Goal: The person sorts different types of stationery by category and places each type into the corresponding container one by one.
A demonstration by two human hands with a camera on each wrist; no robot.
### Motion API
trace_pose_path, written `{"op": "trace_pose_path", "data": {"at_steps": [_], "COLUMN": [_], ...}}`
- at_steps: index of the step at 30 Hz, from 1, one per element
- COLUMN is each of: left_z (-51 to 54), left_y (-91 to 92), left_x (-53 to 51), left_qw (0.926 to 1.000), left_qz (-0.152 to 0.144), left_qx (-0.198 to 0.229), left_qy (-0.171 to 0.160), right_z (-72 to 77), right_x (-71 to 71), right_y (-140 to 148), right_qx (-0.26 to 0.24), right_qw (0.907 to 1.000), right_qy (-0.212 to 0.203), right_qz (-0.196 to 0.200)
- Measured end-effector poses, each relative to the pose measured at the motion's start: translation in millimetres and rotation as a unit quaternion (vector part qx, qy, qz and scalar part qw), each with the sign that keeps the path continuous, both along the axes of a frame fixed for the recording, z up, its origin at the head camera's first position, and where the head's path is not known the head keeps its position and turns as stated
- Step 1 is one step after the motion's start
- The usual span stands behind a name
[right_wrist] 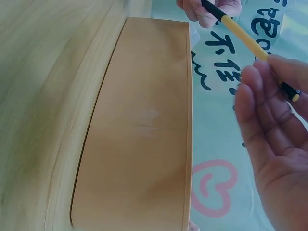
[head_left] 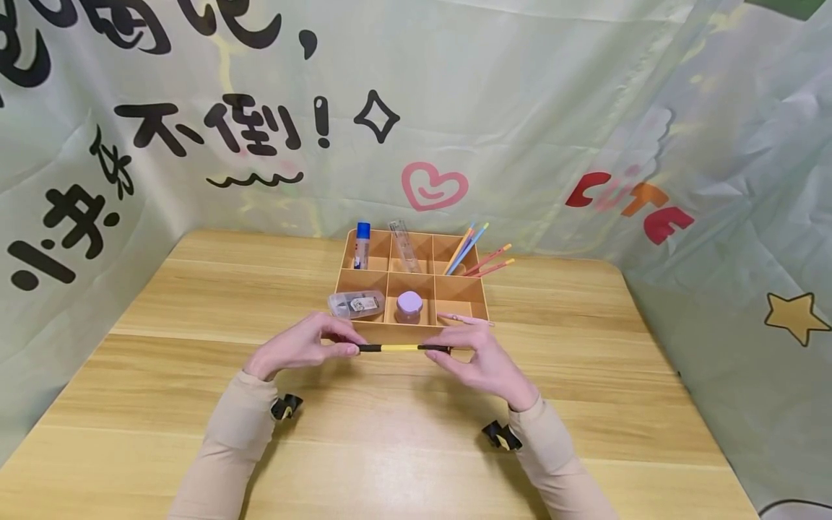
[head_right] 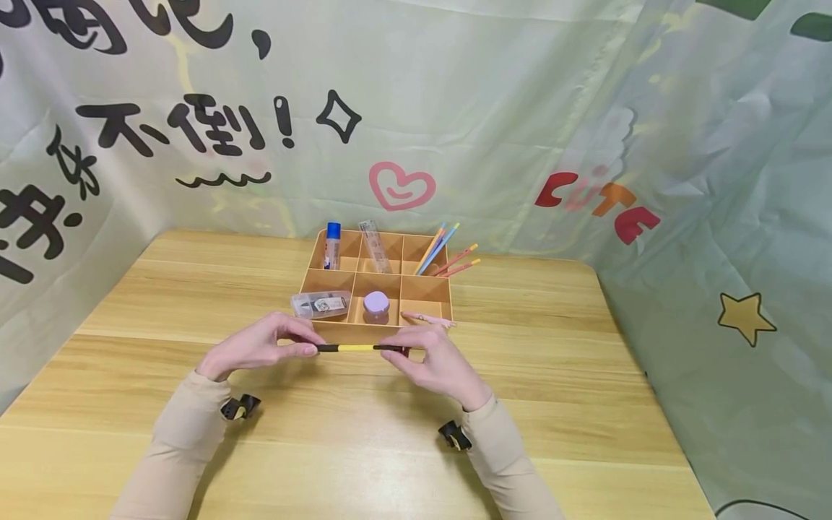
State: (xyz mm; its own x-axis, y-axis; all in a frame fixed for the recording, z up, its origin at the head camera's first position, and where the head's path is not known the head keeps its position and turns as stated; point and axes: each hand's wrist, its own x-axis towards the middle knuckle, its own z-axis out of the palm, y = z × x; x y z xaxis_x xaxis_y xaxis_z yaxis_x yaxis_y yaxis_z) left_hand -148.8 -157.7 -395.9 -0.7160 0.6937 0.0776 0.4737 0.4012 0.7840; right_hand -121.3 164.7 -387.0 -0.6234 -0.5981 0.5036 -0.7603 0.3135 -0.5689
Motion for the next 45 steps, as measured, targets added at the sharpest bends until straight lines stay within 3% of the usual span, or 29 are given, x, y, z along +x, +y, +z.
{"op": "trace_pose_path", "data": {"at_steps": [4,7,10,13,17,23,31,39,45], "left_z": [0.4,0.8,1.1,0.7,-1.0,-3.4,-6.8,-9.0,-9.6], "left_y": [0.1,-1.3,-2.5,-3.5,-5.3,-7.1,-9.1,-10.4,-12.9], "left_x": [-0.2,-1.7,-3.4,-4.8,-6.2,-8.6,-11.6,-12.8,-14.4], "left_qw": [0.9981,0.9919,0.9832,0.9756,0.9665,0.9546,0.9514,0.9520,0.9534], "left_qz": [0.049,0.091,0.126,0.157,0.193,0.234,0.252,0.251,0.254], "left_qx": [0.038,0.087,0.125,0.137,0.140,0.138,0.134,0.128,0.117], "left_qy": [0.000,0.018,0.044,0.069,0.096,0.123,0.115,0.119,0.114], "right_z": [1.0,4.1,8.2,11.6,15.6,15.4,8.8,2.4,-0.1], "right_x": [-3.6,-7.8,-10.4,-11.9,-12.8,-14.2,-16.9,-20.6,-22.6], "right_y": [9.7,21.5,33.6,43.6,51.9,58.4,63.0,63.5,65.9], "right_qx": [-0.056,-0.122,-0.199,-0.267,-0.294,-0.267,-0.149,-0.035,0.011], "right_qw": [0.9983,0.9921,0.9789,0.9614,0.9474,0.9415,0.9426,0.9502,0.9533], "right_qy": [0.009,0.015,0.018,0.027,0.039,0.047,0.056,0.026,-0.021], "right_qz": [-0.012,-0.024,-0.041,-0.063,-0.120,-0.200,-0.293,-0.308,-0.301]}}
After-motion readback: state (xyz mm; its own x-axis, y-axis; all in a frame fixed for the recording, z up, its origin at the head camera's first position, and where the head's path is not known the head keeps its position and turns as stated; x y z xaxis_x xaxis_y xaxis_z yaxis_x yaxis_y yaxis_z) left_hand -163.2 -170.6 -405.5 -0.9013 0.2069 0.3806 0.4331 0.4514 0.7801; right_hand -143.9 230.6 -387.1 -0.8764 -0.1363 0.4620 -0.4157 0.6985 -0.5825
